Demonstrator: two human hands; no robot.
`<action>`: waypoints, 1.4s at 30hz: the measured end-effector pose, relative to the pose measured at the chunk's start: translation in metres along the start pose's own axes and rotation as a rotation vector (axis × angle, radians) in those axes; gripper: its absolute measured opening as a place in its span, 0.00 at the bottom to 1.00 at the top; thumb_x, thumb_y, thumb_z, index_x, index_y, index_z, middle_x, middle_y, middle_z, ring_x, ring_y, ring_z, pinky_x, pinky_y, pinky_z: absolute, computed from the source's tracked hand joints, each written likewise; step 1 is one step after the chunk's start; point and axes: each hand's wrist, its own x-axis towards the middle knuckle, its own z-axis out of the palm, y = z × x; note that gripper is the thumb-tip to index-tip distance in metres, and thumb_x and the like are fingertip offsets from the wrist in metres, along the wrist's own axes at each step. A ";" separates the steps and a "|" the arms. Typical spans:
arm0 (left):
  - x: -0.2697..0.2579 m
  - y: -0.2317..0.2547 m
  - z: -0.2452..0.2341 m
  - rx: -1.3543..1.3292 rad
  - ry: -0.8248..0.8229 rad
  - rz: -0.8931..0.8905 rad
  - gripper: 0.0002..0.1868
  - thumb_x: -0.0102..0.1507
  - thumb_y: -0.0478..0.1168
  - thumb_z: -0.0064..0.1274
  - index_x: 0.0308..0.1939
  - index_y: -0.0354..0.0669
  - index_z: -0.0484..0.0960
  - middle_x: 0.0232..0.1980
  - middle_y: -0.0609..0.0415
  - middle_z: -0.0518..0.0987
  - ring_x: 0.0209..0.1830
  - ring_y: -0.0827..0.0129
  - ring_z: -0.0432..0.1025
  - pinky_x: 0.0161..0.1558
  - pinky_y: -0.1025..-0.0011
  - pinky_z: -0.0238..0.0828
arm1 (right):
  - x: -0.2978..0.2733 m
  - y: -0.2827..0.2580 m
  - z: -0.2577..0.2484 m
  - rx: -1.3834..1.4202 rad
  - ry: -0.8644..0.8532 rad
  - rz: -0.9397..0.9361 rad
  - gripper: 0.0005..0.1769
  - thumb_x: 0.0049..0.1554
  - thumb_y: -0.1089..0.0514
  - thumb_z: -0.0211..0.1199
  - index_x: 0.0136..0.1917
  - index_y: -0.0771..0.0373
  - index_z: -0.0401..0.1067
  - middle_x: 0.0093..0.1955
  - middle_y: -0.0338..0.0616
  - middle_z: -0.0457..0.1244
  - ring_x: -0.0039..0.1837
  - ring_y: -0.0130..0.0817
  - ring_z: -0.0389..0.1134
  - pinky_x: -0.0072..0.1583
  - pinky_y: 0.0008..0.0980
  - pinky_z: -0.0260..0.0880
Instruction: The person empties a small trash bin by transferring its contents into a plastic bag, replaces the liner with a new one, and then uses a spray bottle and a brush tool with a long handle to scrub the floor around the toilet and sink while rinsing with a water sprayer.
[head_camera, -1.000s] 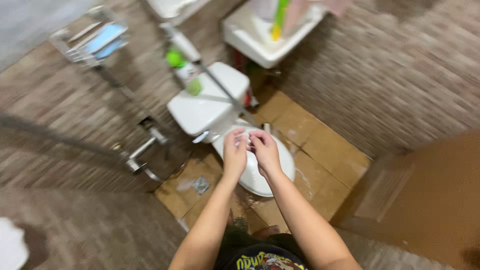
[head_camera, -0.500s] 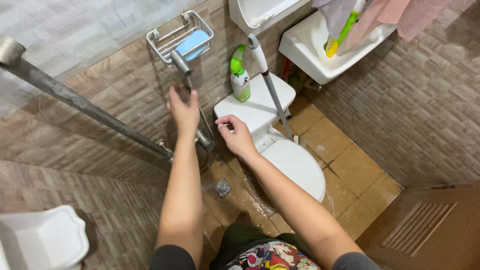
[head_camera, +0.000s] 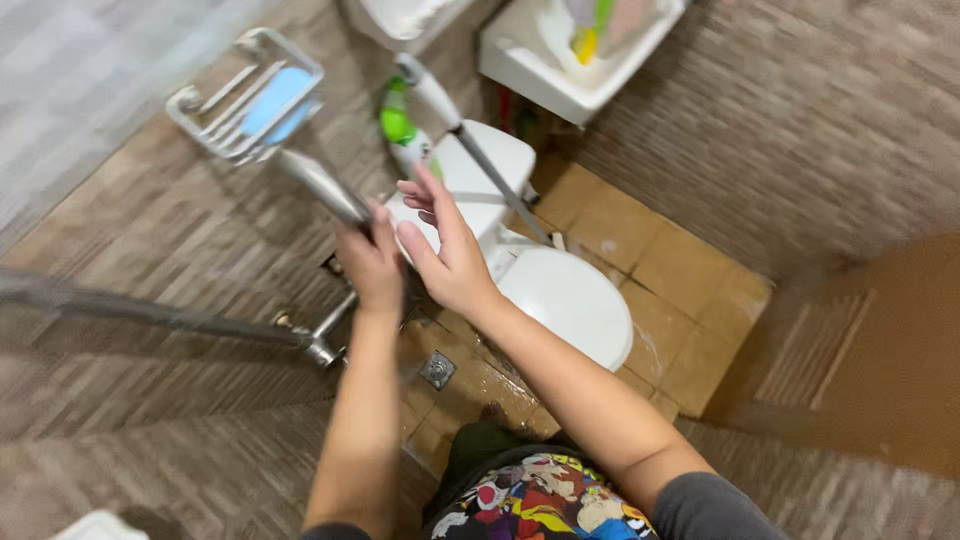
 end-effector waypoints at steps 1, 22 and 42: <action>-0.017 0.009 0.011 0.038 0.003 0.136 0.06 0.71 0.34 0.51 0.51 0.38 0.75 0.44 0.45 0.80 0.41 0.57 0.76 0.45 0.63 0.73 | -0.005 -0.003 -0.009 0.051 0.026 0.003 0.36 0.66 0.63 0.55 0.82 0.63 0.45 0.72 0.51 0.59 0.72 0.39 0.62 0.74 0.36 0.60; -0.270 0.185 0.249 -0.266 -1.126 0.072 0.14 0.64 0.41 0.56 0.50 0.37 0.82 0.45 0.40 0.83 0.45 0.48 0.77 0.49 0.60 0.73 | -0.267 0.068 -0.392 0.081 1.052 0.828 0.31 0.64 0.31 0.48 0.45 0.62 0.66 0.28 0.32 0.53 0.26 0.23 0.49 0.28 0.27 0.49; -0.367 0.149 0.355 -0.199 -1.207 -0.467 0.14 0.68 0.42 0.50 0.48 0.35 0.83 0.40 0.51 0.86 0.37 0.72 0.77 0.42 0.72 0.73 | -0.391 0.075 -0.560 0.163 1.171 1.047 0.35 0.64 0.29 0.45 0.40 0.63 0.68 0.26 0.35 0.56 0.25 0.24 0.54 0.27 0.28 0.54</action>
